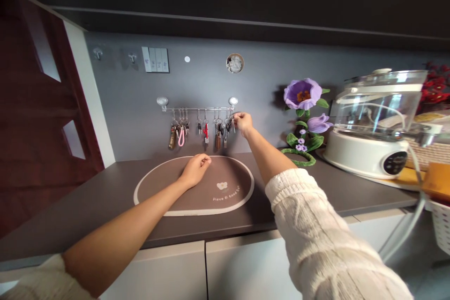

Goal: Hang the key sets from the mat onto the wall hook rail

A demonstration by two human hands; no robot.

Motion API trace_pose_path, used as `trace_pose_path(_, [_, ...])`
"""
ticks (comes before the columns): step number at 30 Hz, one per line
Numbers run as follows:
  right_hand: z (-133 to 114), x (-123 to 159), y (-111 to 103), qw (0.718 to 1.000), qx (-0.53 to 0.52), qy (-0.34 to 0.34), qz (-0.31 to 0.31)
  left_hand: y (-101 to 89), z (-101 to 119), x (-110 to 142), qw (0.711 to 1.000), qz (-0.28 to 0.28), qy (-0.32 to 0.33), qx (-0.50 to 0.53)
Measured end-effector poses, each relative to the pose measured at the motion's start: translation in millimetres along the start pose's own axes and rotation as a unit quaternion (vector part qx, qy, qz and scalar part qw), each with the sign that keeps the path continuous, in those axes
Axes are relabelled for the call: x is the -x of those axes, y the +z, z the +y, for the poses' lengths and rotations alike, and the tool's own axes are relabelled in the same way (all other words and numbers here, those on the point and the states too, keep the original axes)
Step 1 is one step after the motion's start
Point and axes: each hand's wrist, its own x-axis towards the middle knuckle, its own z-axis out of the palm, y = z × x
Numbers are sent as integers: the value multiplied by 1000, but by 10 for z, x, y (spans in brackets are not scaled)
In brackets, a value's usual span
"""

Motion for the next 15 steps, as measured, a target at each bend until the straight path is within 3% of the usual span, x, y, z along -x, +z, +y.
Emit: trace_pose_path(15, [108,14,-11,1000,5,15,-9,0,-21,-14,1000,10,-10,4])
